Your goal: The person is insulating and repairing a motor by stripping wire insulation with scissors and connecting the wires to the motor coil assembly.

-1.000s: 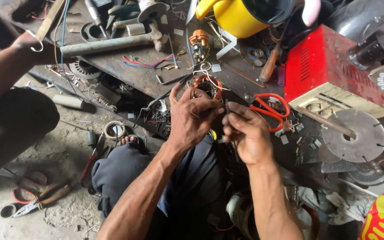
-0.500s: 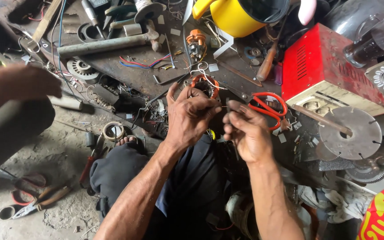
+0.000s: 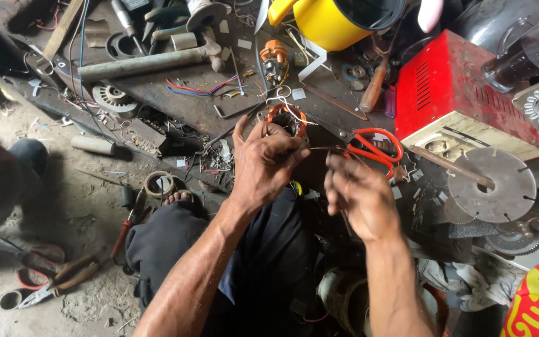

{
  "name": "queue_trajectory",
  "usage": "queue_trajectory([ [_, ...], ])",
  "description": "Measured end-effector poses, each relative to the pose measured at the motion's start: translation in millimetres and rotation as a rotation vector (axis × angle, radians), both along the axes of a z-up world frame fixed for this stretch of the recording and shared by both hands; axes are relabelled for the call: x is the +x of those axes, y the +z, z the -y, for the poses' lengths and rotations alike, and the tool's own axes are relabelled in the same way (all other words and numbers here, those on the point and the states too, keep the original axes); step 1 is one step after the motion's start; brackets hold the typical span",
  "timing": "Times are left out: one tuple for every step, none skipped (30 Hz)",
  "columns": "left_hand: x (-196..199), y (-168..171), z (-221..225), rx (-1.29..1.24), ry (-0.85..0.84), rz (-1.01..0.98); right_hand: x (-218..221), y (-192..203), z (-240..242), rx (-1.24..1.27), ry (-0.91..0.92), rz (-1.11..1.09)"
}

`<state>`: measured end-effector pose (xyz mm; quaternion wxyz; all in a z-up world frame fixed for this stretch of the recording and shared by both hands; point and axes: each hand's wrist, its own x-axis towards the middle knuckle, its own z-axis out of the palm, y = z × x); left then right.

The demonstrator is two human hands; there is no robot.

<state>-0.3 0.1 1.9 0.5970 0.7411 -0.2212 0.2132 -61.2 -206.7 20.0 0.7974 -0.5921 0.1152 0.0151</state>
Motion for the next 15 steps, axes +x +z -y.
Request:
queue_trajectory([
  [0.0, -0.2, -0.3, 0.003, 0.002, -0.002, -6.4, -1.2, 2.8, -0.174, -0.017, 0.015],
  [-0.3, -0.5, -0.9, 0.007, 0.003, -0.003, -12.9, -2.6, 5.3, -0.348, -0.035, 0.03],
  [0.5, -2.2, -0.8, 0.006, 0.01, -0.004, -12.7, -2.4, 13.8, -0.349, -0.028, 0.03],
  [1.3, -4.0, -0.6, -0.004, 0.013, 0.014, -12.4, -2.5, 22.5, -0.621, -0.04, 0.053],
  [1.4, -6.2, 0.7, -0.013, 0.011, 0.032, -14.0, -3.0, 31.8, -0.892, -0.057, 0.074],
  [-0.7, -4.5, 1.1, -0.013, 0.012, 0.03, -11.1, 3.5, 32.5, -0.892, -0.055, 0.073],
  [-1.4, -2.0, 1.4, -0.002, 0.028, 0.062, -7.7, 10.0, 32.7, -0.91, -0.069, 0.094],
  [-2.1, 0.7, 1.9, 0.009, 0.043, 0.093, -4.4, 16.8, 33.3, -0.927, -0.084, 0.115],
  [-2.9, 2.0, 2.6, 0.012, 0.041, 0.094, 4.8, 22.6, 31.2, -0.924, -0.086, 0.114],
  [-3.8, 3.4, 3.2, 0.038, 0.064, 0.141, 13.9, 28.4, 29.1, -1.106, -0.094, 0.224],
  [-4.7, 4.6, 2.5, 0.065, 0.09, 0.188, 23.7, 33.9, 26.1, -1.285, -0.097, 0.337],
  [-5.7, 5.6, 3.4, 0.07, 0.091, 0.189, 38.0, 34.6, 26.7, -1.279, -0.097, 0.338],
  [-6.0, 6.7, 3.3, 0.075, 0.117, 0.22, 54.2, 35.4, 26.4, -1.345, -0.014, 0.467],
  [-6.3, 7.7, 2.7, 0.08, 0.143, 0.25, 70.5, 36.2, 25.4, -1.405, 0.07, 0.598],
  [-6.5, 7.7, 2.7, 0.085, 0.15, 0.252, 85.0, 31.2, 27.5, -1.399, 0.074, 0.604],
])
